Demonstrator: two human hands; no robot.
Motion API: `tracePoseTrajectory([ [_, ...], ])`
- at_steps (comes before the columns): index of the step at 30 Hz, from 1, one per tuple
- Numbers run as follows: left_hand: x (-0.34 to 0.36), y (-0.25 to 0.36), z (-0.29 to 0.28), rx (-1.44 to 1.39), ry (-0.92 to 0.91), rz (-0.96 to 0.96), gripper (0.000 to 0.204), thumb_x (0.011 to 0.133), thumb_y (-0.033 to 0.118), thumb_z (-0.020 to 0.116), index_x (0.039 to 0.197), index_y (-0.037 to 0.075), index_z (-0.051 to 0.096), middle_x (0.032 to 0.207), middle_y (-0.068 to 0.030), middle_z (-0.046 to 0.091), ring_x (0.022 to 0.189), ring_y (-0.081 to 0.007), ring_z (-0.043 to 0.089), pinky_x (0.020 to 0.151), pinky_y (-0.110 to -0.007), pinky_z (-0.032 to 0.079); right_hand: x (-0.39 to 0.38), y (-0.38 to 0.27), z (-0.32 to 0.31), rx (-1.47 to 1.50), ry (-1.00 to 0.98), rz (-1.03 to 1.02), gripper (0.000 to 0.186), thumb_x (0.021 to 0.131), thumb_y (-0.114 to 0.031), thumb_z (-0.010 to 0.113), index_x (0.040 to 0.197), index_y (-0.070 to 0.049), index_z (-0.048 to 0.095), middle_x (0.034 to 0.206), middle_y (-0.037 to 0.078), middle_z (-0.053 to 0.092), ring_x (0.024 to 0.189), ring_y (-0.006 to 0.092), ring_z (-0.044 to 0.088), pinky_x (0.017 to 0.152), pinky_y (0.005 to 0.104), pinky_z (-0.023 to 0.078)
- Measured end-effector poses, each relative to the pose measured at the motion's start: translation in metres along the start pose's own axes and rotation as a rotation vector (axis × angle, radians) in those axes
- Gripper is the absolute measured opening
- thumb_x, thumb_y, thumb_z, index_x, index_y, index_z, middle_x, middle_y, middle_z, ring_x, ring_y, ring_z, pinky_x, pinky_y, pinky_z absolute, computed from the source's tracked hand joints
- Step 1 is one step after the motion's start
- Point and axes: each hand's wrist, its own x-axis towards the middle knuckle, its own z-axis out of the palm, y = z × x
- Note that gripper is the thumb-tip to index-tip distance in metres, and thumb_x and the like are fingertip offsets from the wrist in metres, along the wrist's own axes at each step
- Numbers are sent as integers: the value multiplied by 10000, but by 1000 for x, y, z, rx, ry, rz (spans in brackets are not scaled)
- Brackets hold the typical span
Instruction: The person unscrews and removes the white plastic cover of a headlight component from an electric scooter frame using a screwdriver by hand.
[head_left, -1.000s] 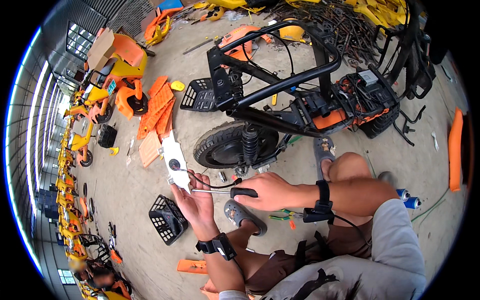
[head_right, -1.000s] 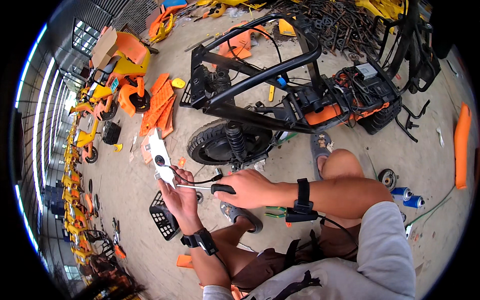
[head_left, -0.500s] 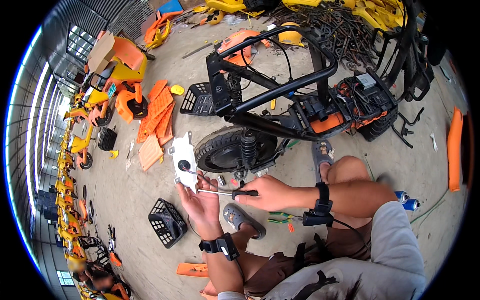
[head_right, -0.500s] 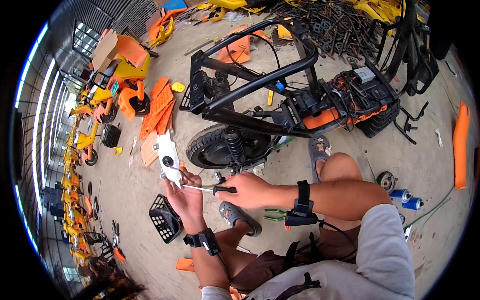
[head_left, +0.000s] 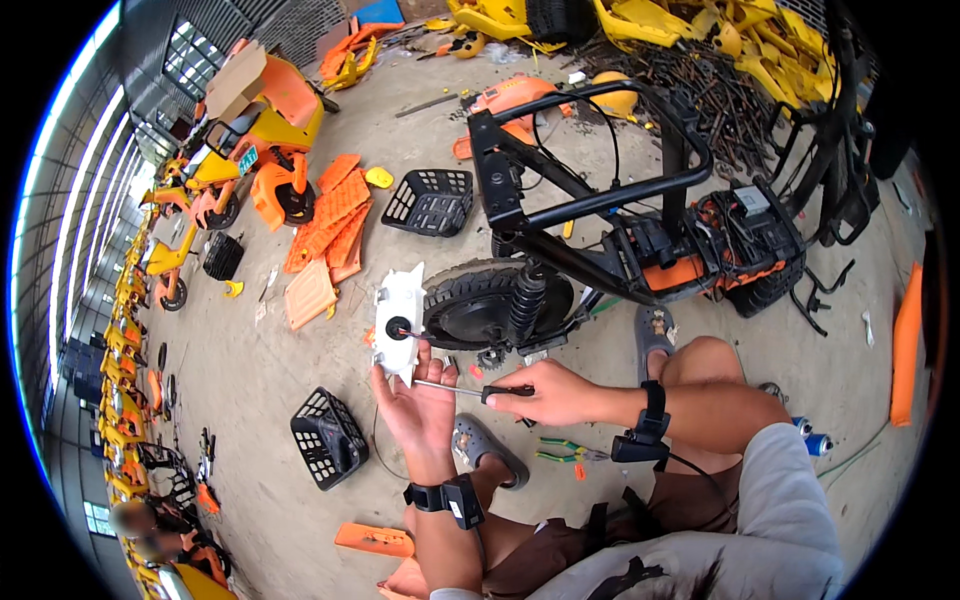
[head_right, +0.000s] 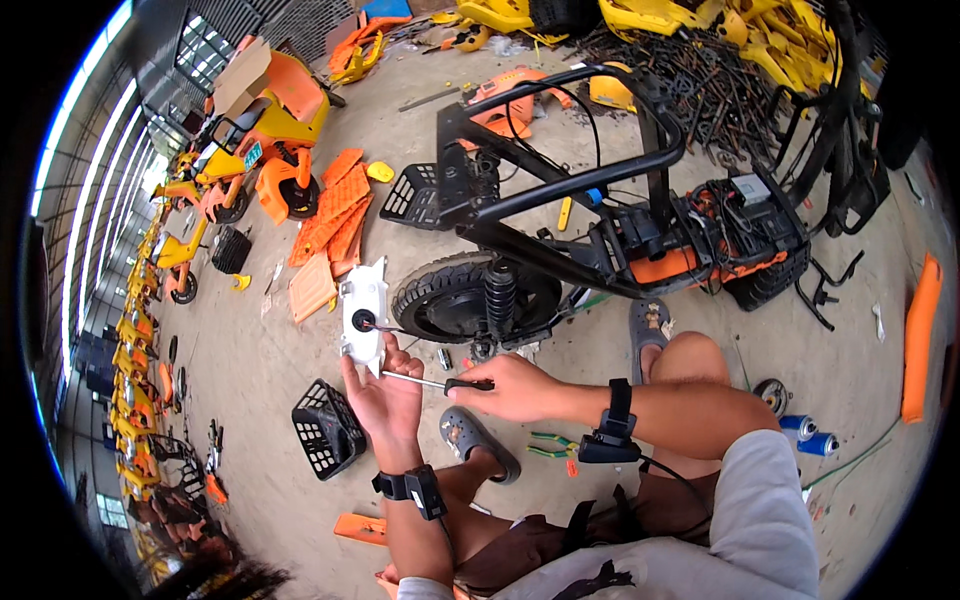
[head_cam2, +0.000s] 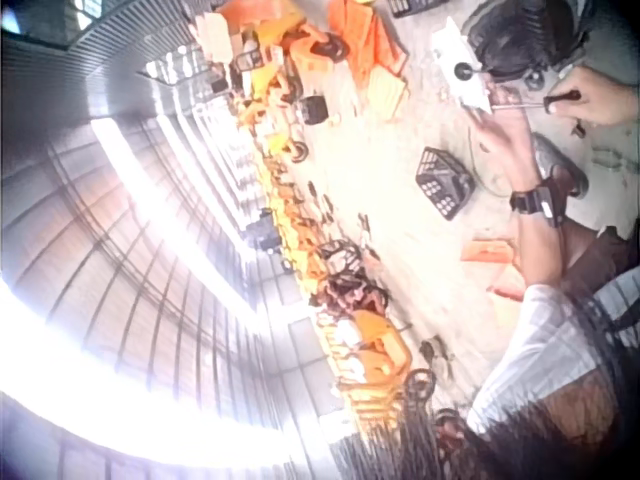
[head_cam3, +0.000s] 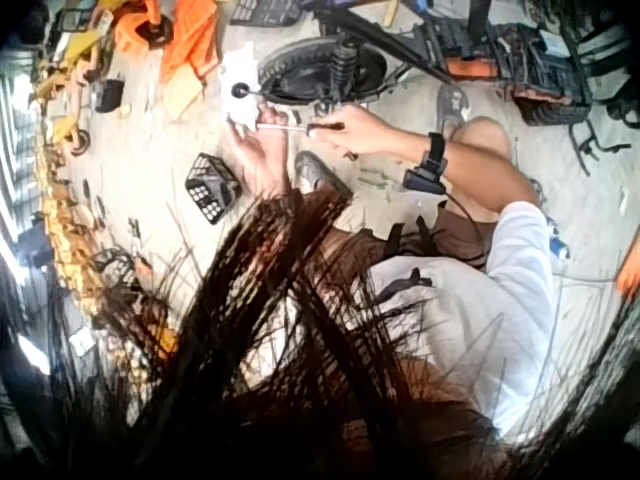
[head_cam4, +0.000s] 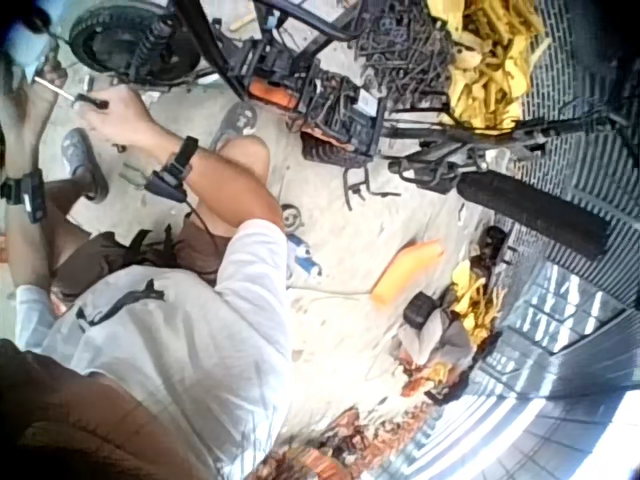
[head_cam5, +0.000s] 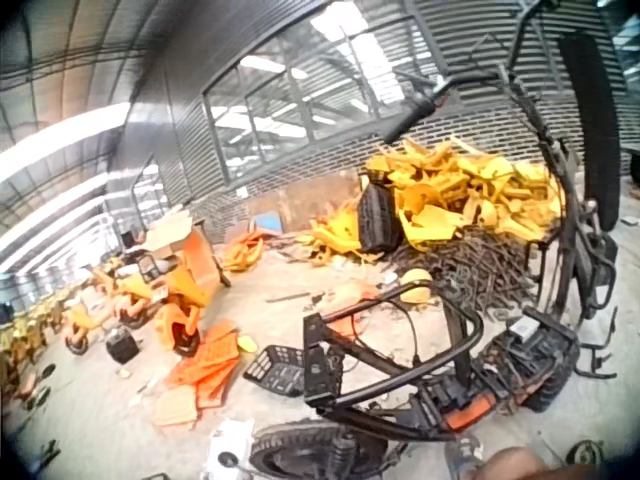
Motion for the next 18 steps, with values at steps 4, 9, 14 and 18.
tracePoseTrajectory([
  [4,1,4,2,-12,110,-36,507,956,532,442,1127,87,618,1020,-127,682,747,-223,575,739,-378,436,-1,-7,3,-4,-22,70,335,934,-304,623,1091,-15,684,685,72,653,624,106,619,593,280,496],
  [9,-2,5,2,-16,129,-15,524,956,548,442,1103,79,626,1004,-138,683,730,-226,567,738,-379,438,-1,-8,8,15,-9,24,338,932,-313,621,1080,-16,682,701,75,647,600,110,591,586,287,487],
  [14,-4,5,-1,-12,99,-2,564,957,553,438,1137,36,575,1011,-163,671,749,-248,569,740,-384,442,2,-12,9,55,-21,94,357,896,-330,654,1094,-35,680,641,81,609,555,89,525,547,282,459],
  [18,-5,6,-5,2,86,-6,602,971,542,412,1218,0,501,1044,-184,655,793,-281,587,773,-395,463,3,-16,7,20,-13,45,365,862,-316,690,1095,-35,676,634,75,598,537,76,508,525,271,448],
])
